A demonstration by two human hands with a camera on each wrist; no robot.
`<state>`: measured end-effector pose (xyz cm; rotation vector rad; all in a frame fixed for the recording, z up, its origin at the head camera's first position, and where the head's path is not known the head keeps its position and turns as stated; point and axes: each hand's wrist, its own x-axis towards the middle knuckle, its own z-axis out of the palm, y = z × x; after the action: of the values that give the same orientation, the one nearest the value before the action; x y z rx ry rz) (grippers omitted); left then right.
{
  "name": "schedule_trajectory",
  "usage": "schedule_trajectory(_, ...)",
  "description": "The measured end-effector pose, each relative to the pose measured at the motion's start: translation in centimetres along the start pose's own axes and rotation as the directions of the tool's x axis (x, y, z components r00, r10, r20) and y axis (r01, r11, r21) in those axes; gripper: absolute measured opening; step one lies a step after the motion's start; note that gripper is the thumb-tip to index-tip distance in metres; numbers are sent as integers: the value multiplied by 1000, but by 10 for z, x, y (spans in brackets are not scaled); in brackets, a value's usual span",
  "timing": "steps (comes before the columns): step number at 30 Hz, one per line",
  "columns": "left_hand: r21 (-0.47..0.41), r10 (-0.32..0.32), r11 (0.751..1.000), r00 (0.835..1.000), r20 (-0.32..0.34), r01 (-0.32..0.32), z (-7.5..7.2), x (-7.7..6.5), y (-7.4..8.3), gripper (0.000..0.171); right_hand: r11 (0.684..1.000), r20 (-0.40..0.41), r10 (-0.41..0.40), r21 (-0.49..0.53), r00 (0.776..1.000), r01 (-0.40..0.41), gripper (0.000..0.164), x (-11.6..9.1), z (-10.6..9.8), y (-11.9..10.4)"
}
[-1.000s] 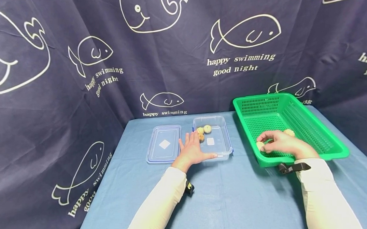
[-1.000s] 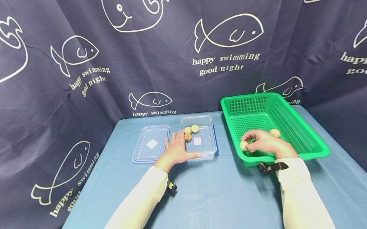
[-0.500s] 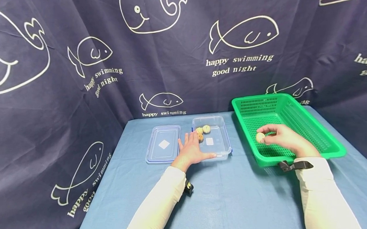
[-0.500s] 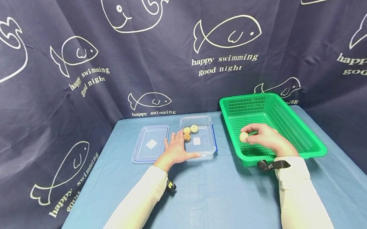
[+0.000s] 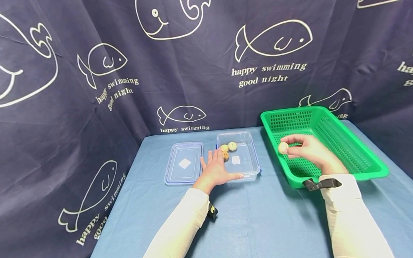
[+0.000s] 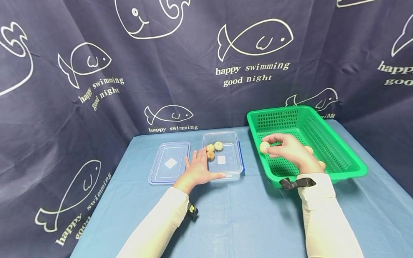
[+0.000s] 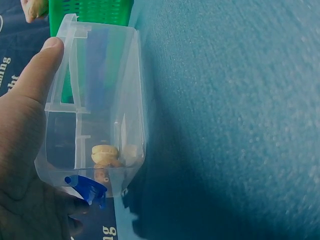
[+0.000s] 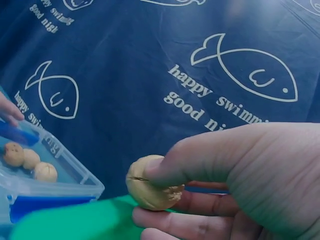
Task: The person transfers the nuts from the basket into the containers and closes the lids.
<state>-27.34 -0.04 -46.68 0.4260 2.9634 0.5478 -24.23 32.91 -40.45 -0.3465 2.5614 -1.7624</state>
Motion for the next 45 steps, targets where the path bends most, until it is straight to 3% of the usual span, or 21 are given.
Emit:
schedule_trajectory(6,-11,-6,1000,1000,3,6,0,0,0,136,1000,-57,7,-18,998,-8,51,6,9,-10)
schedule_trajectory(15,-19,-3,1000,1000,-12,2,-1,-1,1,138,1000,-37,-5,31,999,6,50,21,30,-24)
schedule_trajectory(36,-23,-3,1000,1000,-4,3,-2,-1,0,137,995,-120,43,95,992,-31,44,58,101,-46)
schedule_trajectory(45,-23,6,1000,1000,-9,-6,0,0,-2,137,981,-152,123,168,981,-97,44,73,127,-48)
